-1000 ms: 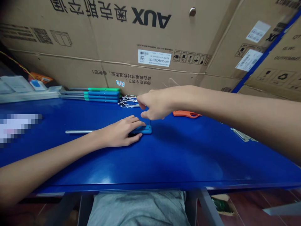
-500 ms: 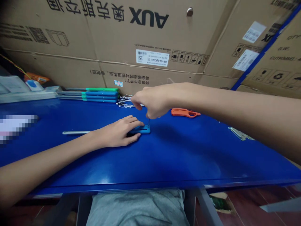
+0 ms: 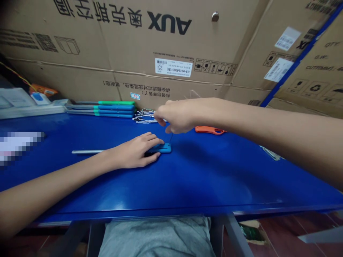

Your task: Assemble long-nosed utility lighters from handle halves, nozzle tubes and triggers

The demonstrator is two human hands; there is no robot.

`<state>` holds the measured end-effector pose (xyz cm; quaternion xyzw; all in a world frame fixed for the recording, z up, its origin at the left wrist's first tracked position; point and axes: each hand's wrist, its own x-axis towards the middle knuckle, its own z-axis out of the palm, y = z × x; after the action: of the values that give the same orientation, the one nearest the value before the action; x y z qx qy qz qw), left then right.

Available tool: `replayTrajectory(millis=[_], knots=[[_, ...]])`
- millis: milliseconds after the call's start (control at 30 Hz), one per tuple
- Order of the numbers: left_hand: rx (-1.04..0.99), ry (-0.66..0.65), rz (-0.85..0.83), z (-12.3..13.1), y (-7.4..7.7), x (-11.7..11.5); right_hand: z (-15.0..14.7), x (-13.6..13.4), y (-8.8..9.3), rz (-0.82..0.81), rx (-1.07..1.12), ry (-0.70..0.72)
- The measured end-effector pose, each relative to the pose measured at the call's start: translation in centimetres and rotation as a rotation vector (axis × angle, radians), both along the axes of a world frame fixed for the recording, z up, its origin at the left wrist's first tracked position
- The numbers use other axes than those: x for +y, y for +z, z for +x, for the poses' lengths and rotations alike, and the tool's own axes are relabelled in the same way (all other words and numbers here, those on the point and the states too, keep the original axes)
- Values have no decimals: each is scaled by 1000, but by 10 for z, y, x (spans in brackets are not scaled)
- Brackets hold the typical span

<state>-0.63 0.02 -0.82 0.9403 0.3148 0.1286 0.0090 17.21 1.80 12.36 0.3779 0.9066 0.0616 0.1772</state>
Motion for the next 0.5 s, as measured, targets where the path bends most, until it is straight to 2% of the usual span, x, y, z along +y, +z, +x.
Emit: replayTrajectory(millis=[100, 267, 433, 500], knots=[[4, 5, -6, 0, 0, -1, -3, -1, -2, 16, 19, -31], [1, 1, -11, 0, 0, -1, -5, -2, 3, -91, 49, -86], [6, 6, 2, -1, -1, -1, -6, -1, 2, 82, 70, 3], [4, 8, -1, -1, 0, -1, -6, 0, 0, 84, 68, 0]])
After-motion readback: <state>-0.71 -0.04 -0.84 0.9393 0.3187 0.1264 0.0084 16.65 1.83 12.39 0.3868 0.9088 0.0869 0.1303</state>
